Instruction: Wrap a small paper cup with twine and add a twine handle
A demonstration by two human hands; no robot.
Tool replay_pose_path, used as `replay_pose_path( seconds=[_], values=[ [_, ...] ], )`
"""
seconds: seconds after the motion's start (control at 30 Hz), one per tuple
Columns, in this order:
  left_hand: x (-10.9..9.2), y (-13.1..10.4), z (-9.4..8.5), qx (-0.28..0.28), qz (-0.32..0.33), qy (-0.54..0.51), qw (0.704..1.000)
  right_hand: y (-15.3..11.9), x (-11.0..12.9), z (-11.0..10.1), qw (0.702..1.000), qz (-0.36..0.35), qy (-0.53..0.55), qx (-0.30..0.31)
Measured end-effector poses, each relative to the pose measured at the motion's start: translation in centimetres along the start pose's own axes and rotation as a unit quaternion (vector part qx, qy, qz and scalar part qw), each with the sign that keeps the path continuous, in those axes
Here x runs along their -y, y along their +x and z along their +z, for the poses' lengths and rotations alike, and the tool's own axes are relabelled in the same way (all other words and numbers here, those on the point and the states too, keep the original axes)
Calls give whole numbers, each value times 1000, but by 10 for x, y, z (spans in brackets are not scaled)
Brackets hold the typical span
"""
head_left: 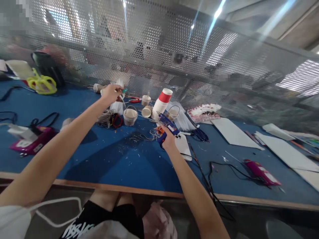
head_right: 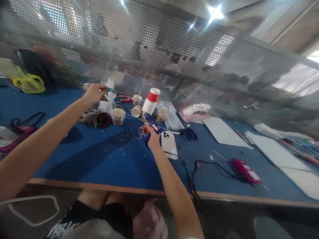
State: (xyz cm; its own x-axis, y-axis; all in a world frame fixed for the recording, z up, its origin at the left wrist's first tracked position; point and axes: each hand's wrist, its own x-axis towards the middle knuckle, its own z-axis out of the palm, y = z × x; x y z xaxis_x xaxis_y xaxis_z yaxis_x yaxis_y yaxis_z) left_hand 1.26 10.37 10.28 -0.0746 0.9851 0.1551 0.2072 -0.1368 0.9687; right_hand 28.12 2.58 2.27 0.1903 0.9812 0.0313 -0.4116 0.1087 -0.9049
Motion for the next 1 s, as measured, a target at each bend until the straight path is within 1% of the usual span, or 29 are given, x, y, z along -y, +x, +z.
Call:
replay_pose_path(
  seconds=[0.03,0.13,0.17,0.23,0.3,0.37,0.47,0.57,0.63,0.7,0.77,0.9,1.0],
  values=[
    [4,-14,5,-23,-14,-22,999,0,1,0,1000,6,5,4],
    [15,-58,19,-28,-66,-78,994,1,5,-1,999,23,27,16],
    [18,-73,23,-23,-104,-134,985,0,7,-1,998,28,41,26],
    [26,-100,30,5,-153,-225,962,-1,12,-1,992,46,95,73],
    [34,-124,35,38,-187,-277,942,-5,14,1,978,56,148,136],
    [42,-144,39,67,-213,-304,926,-9,14,3,967,51,166,189],
    [53,-167,45,97,-231,-317,915,-14,10,7,960,45,151,232],
    [59,-185,52,108,-259,-298,913,-15,5,9,958,36,139,249],
    [60,-196,55,122,-264,-278,915,-14,4,10,959,20,132,251],
    [62,-205,58,145,-250,-268,919,-12,3,9,963,4,122,239],
    [65,-211,59,182,-231,-263,919,-10,2,9,970,-4,107,217],
    [69,-210,62,278,-225,-239,903,-9,-1,10,982,2,79,169],
    [65,-198,65,315,-222,-245,890,-12,-3,12,982,11,74,171]
  ],
)
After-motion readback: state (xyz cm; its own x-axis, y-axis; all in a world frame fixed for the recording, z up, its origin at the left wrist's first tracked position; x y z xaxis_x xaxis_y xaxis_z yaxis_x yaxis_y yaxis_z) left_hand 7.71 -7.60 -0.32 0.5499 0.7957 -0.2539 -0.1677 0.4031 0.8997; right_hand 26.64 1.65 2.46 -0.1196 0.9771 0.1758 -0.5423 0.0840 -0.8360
